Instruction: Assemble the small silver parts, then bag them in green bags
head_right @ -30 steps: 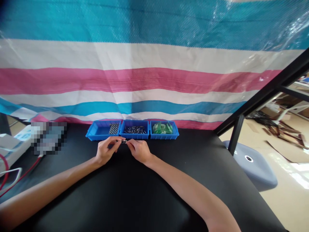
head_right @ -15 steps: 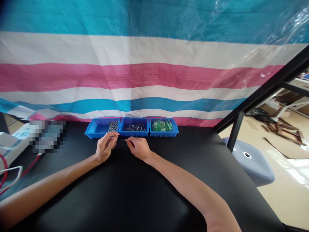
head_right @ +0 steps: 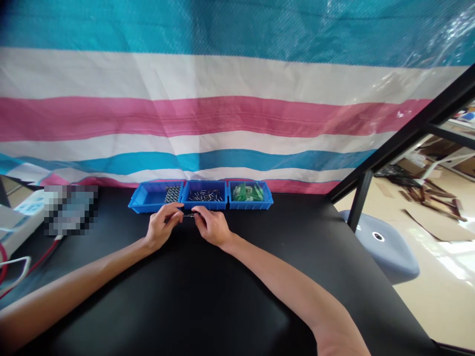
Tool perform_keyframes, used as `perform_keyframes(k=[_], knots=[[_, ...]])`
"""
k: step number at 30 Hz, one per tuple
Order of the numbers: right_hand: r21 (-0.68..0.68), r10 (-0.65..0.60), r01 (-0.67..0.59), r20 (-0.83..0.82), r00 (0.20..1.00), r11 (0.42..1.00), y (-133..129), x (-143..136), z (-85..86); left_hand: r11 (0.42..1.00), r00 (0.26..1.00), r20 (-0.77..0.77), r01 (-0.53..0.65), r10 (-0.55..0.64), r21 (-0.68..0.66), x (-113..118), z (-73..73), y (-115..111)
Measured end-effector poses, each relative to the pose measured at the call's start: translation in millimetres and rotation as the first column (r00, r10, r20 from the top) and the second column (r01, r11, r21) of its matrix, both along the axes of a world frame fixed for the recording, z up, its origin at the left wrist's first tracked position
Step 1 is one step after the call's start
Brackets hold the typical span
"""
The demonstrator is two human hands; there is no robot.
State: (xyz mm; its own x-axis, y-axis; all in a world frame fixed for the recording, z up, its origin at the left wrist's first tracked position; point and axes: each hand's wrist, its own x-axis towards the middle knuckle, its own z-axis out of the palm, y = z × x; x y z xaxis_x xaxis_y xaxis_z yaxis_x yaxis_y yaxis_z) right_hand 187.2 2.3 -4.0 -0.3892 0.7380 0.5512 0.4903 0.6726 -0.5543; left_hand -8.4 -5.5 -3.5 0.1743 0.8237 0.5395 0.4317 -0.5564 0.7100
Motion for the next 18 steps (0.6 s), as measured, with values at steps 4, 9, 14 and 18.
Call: perform_keyframes(k=[4, 9, 14, 18], knots=[[0.002, 0.055, -0.055, 0.031, 0.998, 0.998, -0.6, 0.1, 0.7, 1.000, 0.999, -0.049, -0.009, 0.010, 0.008, 0.3, 1.4, 0.4], [0.021, 0.120, -0.122, 0.063, 0.991, 0.992, -0.4, -1.1, -1.2, 1.000, 0.997, -0.070, -0.013, 0.014, 0.015, -0.3, 0.7, 0.8], [0.042, 0.111, -0.114, 0.066, 0.992, 0.993, -0.3, -1.5, -3.7, 1.000, 0.997, -0.074, -0.031, 0.031, -0.005, 0.0, 1.7, 0.5], [0.021, 0.025, -0.026, 0.005, 1.000, 0.999, -1.0, 0.0, -1.9, 0.993, 0.992, -0.047, -0.115, 0.115, -0.004, 2.2, 5.4, 1.4]])
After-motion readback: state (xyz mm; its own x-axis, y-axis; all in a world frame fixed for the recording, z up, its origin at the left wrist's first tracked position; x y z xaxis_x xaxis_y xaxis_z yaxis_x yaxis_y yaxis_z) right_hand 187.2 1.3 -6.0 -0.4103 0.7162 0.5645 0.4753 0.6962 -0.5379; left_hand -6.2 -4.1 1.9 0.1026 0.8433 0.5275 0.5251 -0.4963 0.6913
